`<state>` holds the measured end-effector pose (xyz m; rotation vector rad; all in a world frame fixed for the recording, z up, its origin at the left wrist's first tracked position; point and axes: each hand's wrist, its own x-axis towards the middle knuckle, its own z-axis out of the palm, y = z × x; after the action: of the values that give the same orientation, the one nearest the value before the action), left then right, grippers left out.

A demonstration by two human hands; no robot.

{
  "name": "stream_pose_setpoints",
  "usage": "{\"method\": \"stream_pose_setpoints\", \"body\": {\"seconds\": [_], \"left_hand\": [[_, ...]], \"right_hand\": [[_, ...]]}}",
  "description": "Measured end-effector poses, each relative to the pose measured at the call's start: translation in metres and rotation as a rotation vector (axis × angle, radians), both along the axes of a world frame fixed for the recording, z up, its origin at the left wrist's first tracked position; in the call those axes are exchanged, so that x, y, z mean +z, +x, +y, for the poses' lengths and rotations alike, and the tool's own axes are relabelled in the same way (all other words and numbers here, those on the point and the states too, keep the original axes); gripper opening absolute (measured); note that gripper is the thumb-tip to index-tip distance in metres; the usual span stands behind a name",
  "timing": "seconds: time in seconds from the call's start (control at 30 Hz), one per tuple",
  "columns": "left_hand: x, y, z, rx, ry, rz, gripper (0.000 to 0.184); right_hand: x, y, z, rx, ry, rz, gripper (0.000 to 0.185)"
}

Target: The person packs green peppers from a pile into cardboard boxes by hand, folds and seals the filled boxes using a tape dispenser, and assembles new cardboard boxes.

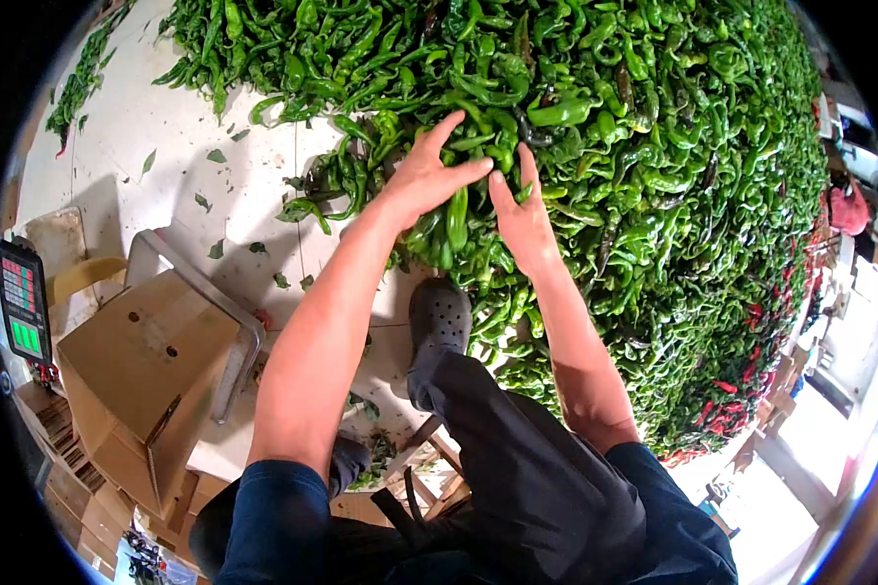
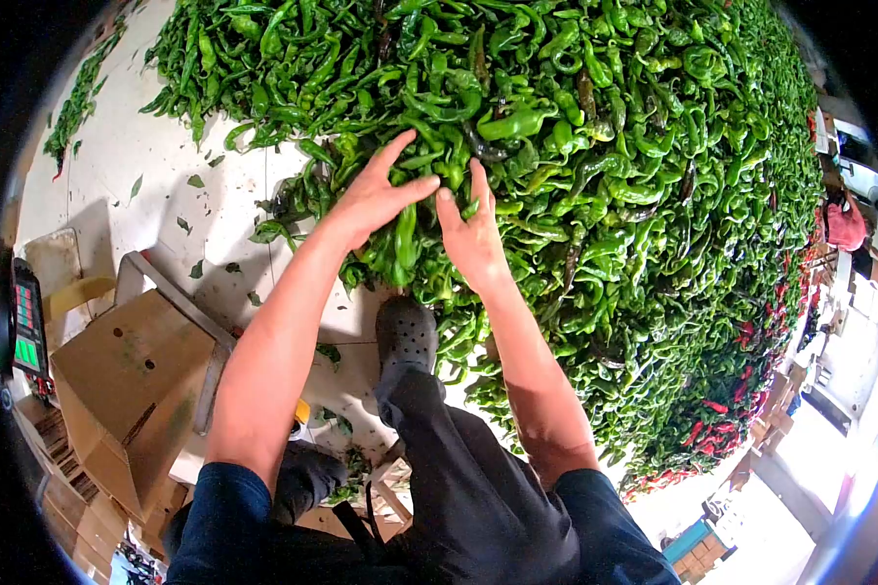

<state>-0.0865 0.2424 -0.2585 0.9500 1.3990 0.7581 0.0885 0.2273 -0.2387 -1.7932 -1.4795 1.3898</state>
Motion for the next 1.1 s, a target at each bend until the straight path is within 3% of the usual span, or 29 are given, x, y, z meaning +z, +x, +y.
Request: {"method": "stream_pose_setpoints", "body": {"seconds": [0.1, 0.23, 0.3, 0.37, 0.43, 0.5, 0.53, 0.67, 0.77, 0.87, 0.93, 1.1], "left_hand": [[-0.016, 0.009, 0.001, 0.015, 0.026, 0.002, 0.083], [0.019, 0.027, -0.013, -0.015, 0.18, 0.194, 0.062], [0.04, 0.047, -0.037, 0.053, 0.208, 0.334, 0.061], [0.055, 0.06, -0.062, 0.089, 0.361, 0.289, 0.058], [0.068, 0.076, -0.081, 0.082, 0.483, 0.345, 0.059], [0.08, 0.092, -0.095, 0.168, 0.654, 0.524, 0.06], [0.089, 0.096, -0.101, 0.19, 0.668, 0.527, 0.06], [0.118, 0.103, -0.112, 0.258, 0.813, 0.566, 0.052], [0.155, 0.09, -0.118, 0.311, 0.894, 0.601, 0.046], [0.2, 0.057, -0.128, 0.343, 0.988, 0.686, 0.065], [0.233, 0.026, -0.134, 0.396, 1.041, 0.745, 0.068], [0.316, -0.073, -0.167, 0.535, 1.26, 0.966, 0.057]], "right_hand": [[0.002, -0.002, 0.0, -0.016, -0.021, -0.01, 0.076], [0.039, -0.003, 0.004, -0.176, -0.271, 0.256, 0.067], [0.047, 0.004, -0.012, -0.197, -0.243, 0.399, 0.058], [0.039, 0.02, -0.036, -0.116, -0.042, 0.455, 0.055], [0.041, 0.032, -0.059, -0.199, -0.067, 0.739, 0.053], [0.045, 0.052, -0.074, -0.136, 0.011, 0.636, 0.056], [0.048, 0.052, -0.08, -0.264, -0.028, 0.778, 0.058], [0.076, 0.056, -0.098, -0.221, 0.099, 0.788, 0.066], [0.098, 0.048, -0.105, -0.184, 0.125, 0.861, 0.075], [0.131, 0.019, -0.104, -0.172, 0.173, 0.884, 0.08], [0.17, -0.019, -0.105, -0.14, 0.219, 0.814, 0.081], [0.255, -0.117, -0.117, 0.105, 0.11, 1.135, 0.085]]}}
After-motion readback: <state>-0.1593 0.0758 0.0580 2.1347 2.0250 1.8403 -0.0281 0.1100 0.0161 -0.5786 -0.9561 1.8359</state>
